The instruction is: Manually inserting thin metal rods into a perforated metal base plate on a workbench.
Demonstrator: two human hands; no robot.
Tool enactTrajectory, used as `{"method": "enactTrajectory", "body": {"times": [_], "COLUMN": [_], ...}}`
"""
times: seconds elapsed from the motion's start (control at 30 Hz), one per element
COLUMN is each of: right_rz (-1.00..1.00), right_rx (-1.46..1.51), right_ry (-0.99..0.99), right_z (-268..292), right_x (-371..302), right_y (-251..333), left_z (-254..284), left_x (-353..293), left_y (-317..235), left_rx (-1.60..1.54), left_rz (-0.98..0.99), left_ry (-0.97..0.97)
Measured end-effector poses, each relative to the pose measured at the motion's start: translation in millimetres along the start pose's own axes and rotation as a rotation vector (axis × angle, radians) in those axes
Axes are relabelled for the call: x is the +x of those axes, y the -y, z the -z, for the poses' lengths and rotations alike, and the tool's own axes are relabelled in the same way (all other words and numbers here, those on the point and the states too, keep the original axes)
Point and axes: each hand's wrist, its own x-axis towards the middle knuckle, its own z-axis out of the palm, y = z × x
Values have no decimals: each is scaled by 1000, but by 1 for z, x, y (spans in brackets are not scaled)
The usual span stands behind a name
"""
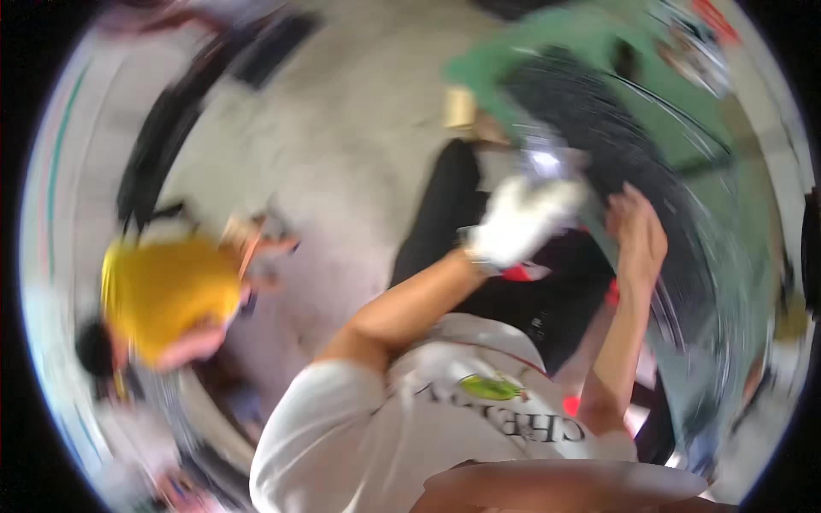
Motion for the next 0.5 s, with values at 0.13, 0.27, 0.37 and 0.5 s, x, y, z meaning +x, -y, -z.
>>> {"method": "enactTrajectory", "body": {"times": [0.13, 0.27, 0.37, 0.5], "right_rz": [-566, -436, -534, -649], "right_rx": [821, 1235, 1248, 1251], "right_ry": [176, 653, 814, 991], "right_z": [-79, -87, -120, -121], "right_x": [-25, 32, 14, -12], "right_y": [-21, -129, -99, -71], "left_z": [6, 36, 38, -8], "left_x": [14, 3, -13, -10], "left_y": [-12, -14, -22, 25], "left_rx": [641, 1188, 1277, 812], "left_rz": [-822, -1106, -1189, -1049], "left_ry": [-177, -70, -26, -686]}}
